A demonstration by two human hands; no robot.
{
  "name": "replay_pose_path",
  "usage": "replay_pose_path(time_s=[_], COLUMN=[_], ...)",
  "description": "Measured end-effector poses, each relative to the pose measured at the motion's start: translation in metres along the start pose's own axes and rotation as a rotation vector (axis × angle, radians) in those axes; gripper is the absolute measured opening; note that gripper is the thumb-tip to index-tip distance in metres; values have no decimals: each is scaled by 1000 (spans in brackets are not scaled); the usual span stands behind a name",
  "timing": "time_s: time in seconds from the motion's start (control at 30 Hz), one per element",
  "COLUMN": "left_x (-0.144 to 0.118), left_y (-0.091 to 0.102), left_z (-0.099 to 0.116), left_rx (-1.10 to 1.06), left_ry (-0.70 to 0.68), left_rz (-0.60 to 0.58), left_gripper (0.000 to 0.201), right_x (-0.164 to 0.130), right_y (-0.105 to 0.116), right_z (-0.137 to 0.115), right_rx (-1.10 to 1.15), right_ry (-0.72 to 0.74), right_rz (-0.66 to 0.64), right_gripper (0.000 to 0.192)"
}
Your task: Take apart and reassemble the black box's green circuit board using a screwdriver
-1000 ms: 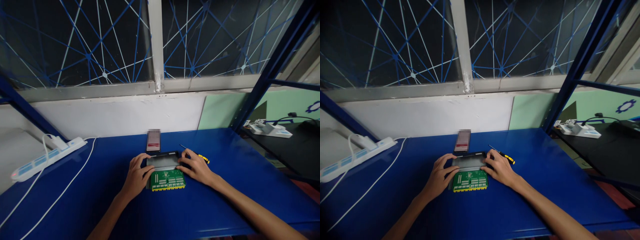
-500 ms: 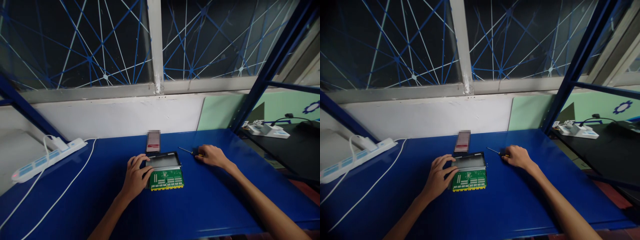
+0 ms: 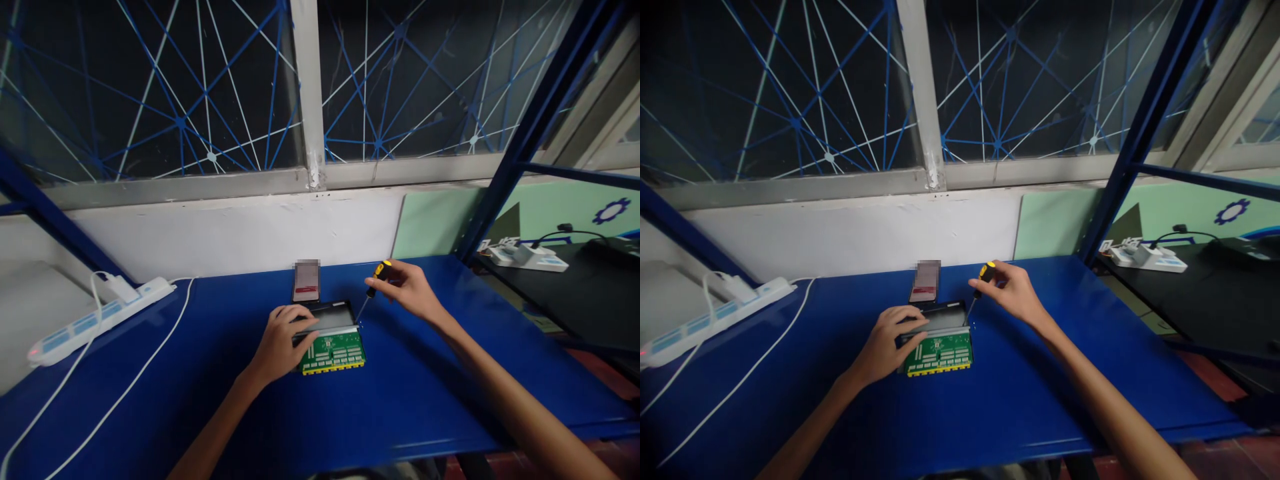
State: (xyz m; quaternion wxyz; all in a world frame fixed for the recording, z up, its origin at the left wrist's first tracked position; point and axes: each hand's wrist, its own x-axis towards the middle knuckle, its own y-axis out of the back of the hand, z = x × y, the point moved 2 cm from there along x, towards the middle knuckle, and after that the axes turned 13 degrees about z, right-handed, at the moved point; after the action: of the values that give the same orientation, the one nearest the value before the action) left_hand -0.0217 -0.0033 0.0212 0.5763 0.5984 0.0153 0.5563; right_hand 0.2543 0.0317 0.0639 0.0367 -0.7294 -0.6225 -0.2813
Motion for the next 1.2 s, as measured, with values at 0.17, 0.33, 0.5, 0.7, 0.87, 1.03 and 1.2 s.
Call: replay_pose_path(time_s=[0.17, 0.33, 0.5, 0.7, 0.87, 1.03, 1.2], left_x=[33, 42, 31, 30, 29, 26, 23], left_y=[-22, -43, -52, -53, -55, -57, -56], left_z=[25, 33, 29, 30, 30, 29, 31], left_rx=[-230, -341, -370, -368, -427, -367, -343], left_ry=[53, 85, 128, 130, 78, 66, 70], left_rz=[-38, -49, -42, -25, -24, 37, 79], left_gripper=[20, 10, 14, 12, 14, 12, 13], right_x=[-5, -13, -18, -19, -19, -21, -25], right_y=[-26, -33, -32, -32, -31, -32, -38], right_z=[-17, -20, -19, -21, -19, -15, -14], right_rx=[15, -125, -149, -163, -86, -48, -74], right_ry=[40, 157, 179, 231, 218, 205, 215], right_rz=[-99, -110, -130, -125, -219, -233, -172], right_gripper=[29, 31, 32, 32, 27, 23, 28])
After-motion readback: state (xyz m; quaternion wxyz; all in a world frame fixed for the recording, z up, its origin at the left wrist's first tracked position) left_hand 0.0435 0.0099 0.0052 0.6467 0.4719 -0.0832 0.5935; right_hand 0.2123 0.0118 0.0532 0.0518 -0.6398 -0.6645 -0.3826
